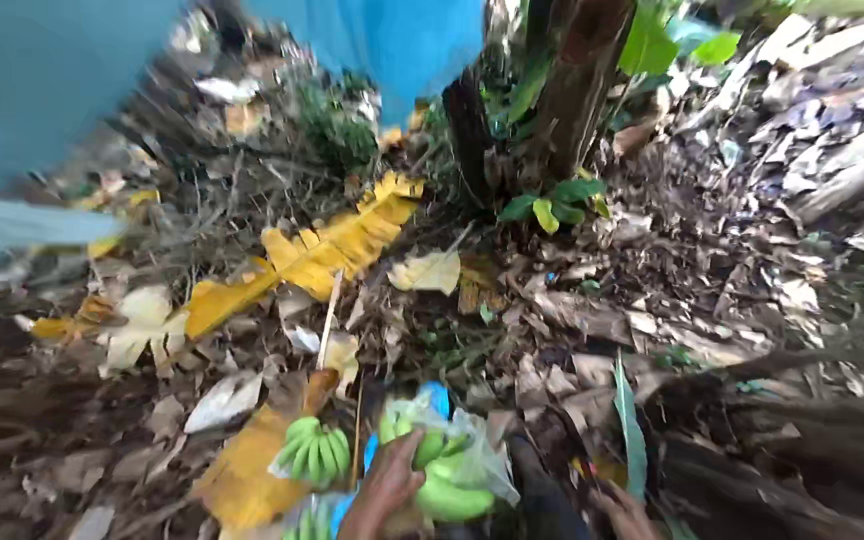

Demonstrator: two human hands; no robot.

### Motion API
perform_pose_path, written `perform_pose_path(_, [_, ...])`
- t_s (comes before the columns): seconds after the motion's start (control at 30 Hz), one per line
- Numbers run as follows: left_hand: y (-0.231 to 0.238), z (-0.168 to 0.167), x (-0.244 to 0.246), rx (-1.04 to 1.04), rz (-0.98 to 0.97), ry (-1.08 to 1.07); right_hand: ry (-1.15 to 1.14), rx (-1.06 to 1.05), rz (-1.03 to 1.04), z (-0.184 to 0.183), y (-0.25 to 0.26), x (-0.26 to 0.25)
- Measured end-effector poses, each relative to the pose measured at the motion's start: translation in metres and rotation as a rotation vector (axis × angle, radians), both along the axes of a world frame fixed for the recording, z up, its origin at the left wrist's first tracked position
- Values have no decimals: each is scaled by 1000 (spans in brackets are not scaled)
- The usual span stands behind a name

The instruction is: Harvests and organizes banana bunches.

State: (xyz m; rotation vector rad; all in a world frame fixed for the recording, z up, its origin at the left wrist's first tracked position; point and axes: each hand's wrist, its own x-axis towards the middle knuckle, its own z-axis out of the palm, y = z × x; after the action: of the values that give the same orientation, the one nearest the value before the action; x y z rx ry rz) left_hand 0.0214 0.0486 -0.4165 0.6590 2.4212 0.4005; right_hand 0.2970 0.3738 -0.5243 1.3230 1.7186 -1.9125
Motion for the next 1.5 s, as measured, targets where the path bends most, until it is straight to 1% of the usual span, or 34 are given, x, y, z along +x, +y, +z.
perform_pose_path(0.07, [-21,-26,34,-55,-15,-105,-9,-65,111,-6,-10,-8])
perform_pose_path(0.13, [-37,-40,66,-50,-65,-119,-13,-145,263,0,-26,-24])
perform_pose_path(0.27, [-61,-54,140,87,-163,-50,54,-267,557,2,-65,-57])
perform_pose_path(0.37, [-75,-63,190,158,-168,50,69,-302,758,-6,-93,-69])
perform_pose_path(0.47, [-81,-68,211,211,-146,139,54,-291,894,-18,-111,-74])
perform_pose_path(0.57, [-85,-69,223,244,-148,175,51,-253,1014,-26,-122,-77])
perform_pose_path(0.7, [-92,-75,227,258,-190,196,30,-58,1185,-25,-127,-83])
perform_pose_path(0.77, [-95,-80,228,259,-220,210,16,19,1237,-20,-133,-84])
perform_pose_path(0.83, [-97,-89,231,261,-250,231,-35,6,1218,-10,-141,-82])
perform_pose_path(0.93, [-100,-105,238,284,-276,267,-98,-135,1065,-5,-150,-73])
perform_pose_path(0.97, [-102,-111,239,295,-283,273,-116,-154,1023,-2,-152,-69])
perform_pose_path(1.07, [-105,-120,235,306,-316,296,-143,-148,932,14,-163,-58])
perform_pose_path(1.2, [-101,-131,240,337,-340,286,-199,-138,832,24,-173,-48])
perform_pose_path(1.3, [-92,-143,241,322,-350,295,-226,-135,762,18,-181,-41])
perform_pose_path(1.37, [-89,-153,231,295,-361,279,-248,-190,720,21,-185,-36])
perform_pose_path(1.43, [-89,-158,225,272,-380,273,-265,-265,614,21,-191,-27])
perform_pose_path(1.5, [-86,-162,225,257,-393,286,-229,-240,493,13,-200,-30])
